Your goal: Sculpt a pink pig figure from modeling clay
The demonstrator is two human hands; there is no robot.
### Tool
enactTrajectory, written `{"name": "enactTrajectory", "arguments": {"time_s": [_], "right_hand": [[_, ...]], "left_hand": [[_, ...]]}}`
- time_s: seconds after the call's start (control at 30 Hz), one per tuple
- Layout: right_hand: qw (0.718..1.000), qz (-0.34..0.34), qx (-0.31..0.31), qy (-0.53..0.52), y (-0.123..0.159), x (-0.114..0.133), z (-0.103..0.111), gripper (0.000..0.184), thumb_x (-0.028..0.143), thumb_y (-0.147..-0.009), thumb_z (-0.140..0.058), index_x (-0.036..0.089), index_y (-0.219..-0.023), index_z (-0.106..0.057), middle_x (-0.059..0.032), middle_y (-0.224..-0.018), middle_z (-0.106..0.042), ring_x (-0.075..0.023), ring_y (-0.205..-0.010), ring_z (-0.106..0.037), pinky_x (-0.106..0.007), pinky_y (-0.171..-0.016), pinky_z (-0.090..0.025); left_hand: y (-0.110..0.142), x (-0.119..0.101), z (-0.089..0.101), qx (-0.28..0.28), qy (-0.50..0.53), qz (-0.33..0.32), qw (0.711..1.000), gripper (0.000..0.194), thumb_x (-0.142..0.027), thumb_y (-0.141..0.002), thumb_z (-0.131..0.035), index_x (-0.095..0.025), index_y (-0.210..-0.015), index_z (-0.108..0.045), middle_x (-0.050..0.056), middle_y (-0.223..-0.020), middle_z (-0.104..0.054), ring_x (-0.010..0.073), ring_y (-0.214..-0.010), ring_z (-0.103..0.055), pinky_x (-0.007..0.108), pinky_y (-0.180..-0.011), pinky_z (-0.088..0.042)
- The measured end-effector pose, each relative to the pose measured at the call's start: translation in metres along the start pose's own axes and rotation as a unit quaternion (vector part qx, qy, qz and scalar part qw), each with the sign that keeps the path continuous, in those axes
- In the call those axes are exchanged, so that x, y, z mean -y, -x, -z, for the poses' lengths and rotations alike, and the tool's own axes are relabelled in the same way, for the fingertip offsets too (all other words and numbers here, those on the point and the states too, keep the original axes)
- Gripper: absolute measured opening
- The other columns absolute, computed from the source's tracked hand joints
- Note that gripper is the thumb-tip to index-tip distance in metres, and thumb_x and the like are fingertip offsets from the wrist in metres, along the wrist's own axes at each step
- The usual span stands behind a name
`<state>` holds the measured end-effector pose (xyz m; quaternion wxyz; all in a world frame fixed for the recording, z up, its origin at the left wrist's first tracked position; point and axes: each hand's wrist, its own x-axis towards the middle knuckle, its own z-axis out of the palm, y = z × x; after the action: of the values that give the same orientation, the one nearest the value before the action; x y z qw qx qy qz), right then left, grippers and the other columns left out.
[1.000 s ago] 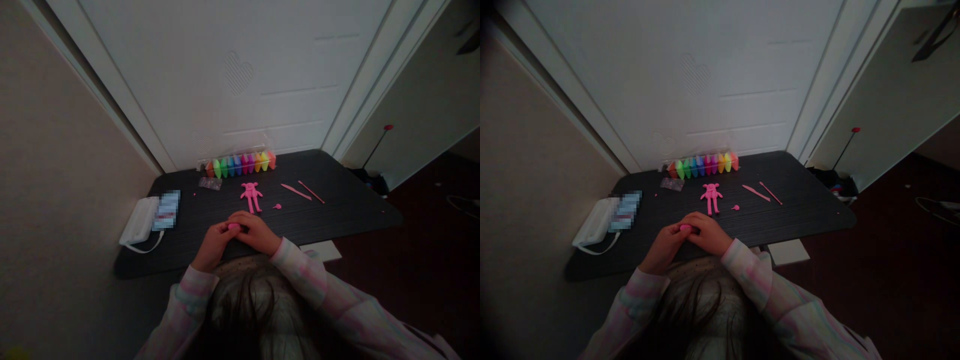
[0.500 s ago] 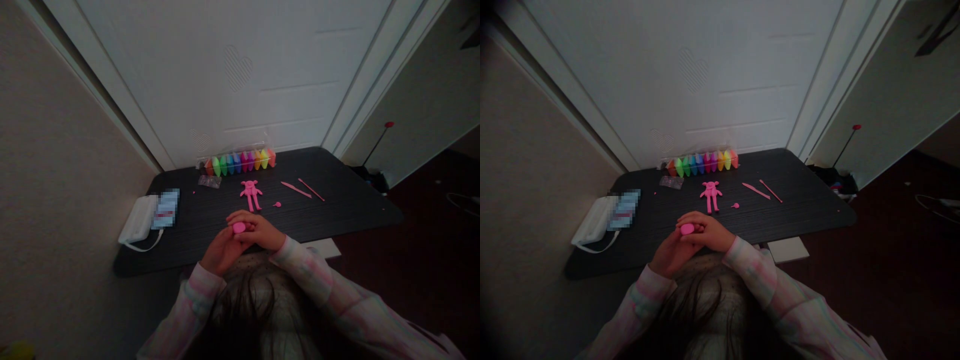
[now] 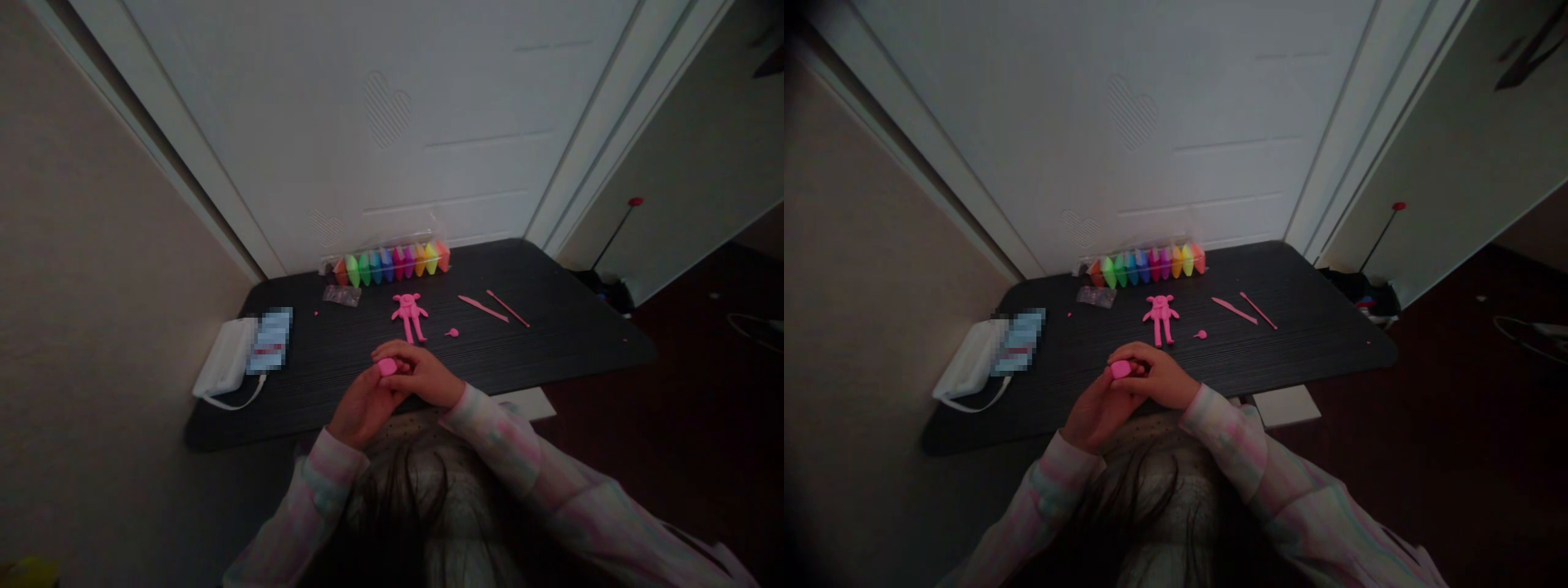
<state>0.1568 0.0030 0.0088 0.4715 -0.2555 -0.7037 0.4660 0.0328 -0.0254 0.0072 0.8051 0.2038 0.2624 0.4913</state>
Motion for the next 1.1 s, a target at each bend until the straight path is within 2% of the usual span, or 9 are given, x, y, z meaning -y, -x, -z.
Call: {"name": "enactTrajectory", "arguments": {"time_s": [0.1, 0.2, 0.3, 0.37, 0.53, 0.73, 0.87, 1.1], "right_hand": [[0.999, 0.0, -0.022, 0.036, -0.001, 0.0, -0.001, 0.025, 0.022, -0.067, -0.065, 0.017, -0.091, -0.059, -0.005, -0.094, -0.058, -0.0152, -0.094, -0.053, -0.031, -0.086, -0.04], [0.995, 0.013, -0.042, 0.085, -0.001, -0.001, -0.002, 0.025, 0.023, -0.067, -0.065, 0.017, -0.09, -0.059, -0.0052, -0.093, -0.059, -0.0154, -0.092, -0.054, -0.032, -0.085, -0.042], [0.989, 0.037, -0.063, 0.131, -0.002, -0.002, -0.002, 0.023, 0.022, -0.067, -0.065, 0.016, -0.089, -0.059, -0.0065, -0.092, -0.059, -0.0158, -0.092, -0.054, -0.032, -0.085, -0.042], [0.984, 0.048, -0.07, 0.156, -0.002, -0.002, -0.003, 0.022, 0.022, -0.068, -0.064, 0.016, -0.089, -0.059, -0.0072, -0.093, -0.059, -0.0161, -0.092, -0.054, -0.033, -0.085, -0.042], [0.98, 0.052, -0.051, 0.185, -0.002, -0.002, -0.004, 0.018, 0.018, -0.071, -0.06, 0.017, -0.089, -0.058, -0.0071, -0.094, -0.058, -0.0156, -0.093, -0.054, -0.033, -0.085, -0.043], [0.975, 0.057, -0.046, 0.209, 0.0, -0.005, -0.006, 0.023, 0.018, -0.073, -0.058, 0.019, -0.096, -0.058, -0.008, -0.106, -0.053, -0.0161, -0.102, -0.049, -0.034, -0.09, -0.04], [0.976, 0.055, -0.023, 0.209, 0.001, -0.005, -0.005, 0.021, 0.019, -0.074, -0.057, 0.019, -0.094, -0.06, -0.0069, -0.102, -0.056, -0.0153, -0.099, -0.052, -0.033, -0.089, -0.041], [0.977, 0.049, -0.02, 0.207, 0.001, -0.004, -0.005, 0.02, 0.018, -0.073, -0.057, 0.019, -0.093, -0.06, -0.0068, -0.098, -0.058, -0.0147, -0.095, -0.054, -0.032, -0.086, -0.043]], "left_hand": [[-0.001, -0.002, 0.0, -0.013, 0.001, 0.001, 1.0, 0.018, -0.026, -0.069, -0.06, -0.013, -0.08, -0.063, 0.004, -0.085, -0.063, 0.0136, -0.086, -0.056, 0.027, -0.084, -0.041], [-0.001, -0.01, 0.002, -0.037, -0.025, -0.032, 0.999, 0.017, -0.028, -0.069, -0.06, -0.013, -0.077, -0.063, 0.004, -0.083, -0.063, 0.0126, -0.081, -0.056, 0.026, -0.078, -0.043], [-0.001, -0.02, 0.004, -0.071, -0.118, -0.073, 0.988, 0.014, -0.026, -0.064, -0.064, -0.012, -0.068, -0.064, 0.003, -0.074, -0.062, 0.0109, -0.07, -0.055, 0.023, -0.069, -0.045], [0.0, -0.025, 0.004, -0.091, -0.187, -0.073, 0.975, 0.013, -0.025, -0.061, -0.066, -0.012, -0.065, -0.065, 0.002, -0.069, -0.062, 0.0106, -0.066, -0.054, 0.022, -0.065, -0.045], [-0.003, -0.024, 0.002, -0.109, -0.276, -0.066, 0.953, 0.016, -0.025, -0.058, -0.069, -0.012, -0.067, -0.066, 0.002, -0.069, -0.064, 0.0115, -0.067, -0.055, 0.024, -0.069, -0.044], [-0.003, -0.022, 0.005, -0.113, -0.303, -0.072, 0.944, 0.016, -0.025, -0.057, -0.069, -0.012, -0.065, -0.067, 0.002, -0.066, -0.065, 0.0129, -0.065, -0.056, 0.027, -0.07, -0.043], [-0.003, -0.024, 0.007, -0.106, -0.307, -0.062, 0.944, 0.018, -0.025, -0.057, -0.069, -0.011, -0.067, -0.068, 0.003, -0.069, -0.066, 0.014, -0.068, -0.056, 0.028, -0.072, -0.042], [-0.003, -0.025, 0.004, -0.091, -0.295, -0.047, 0.95, 0.016, -0.023, -0.056, -0.069, -0.012, -0.068, -0.069, 0.003, -0.067, -0.067, 0.0139, -0.068, -0.056, 0.029, -0.074, -0.042]]}}
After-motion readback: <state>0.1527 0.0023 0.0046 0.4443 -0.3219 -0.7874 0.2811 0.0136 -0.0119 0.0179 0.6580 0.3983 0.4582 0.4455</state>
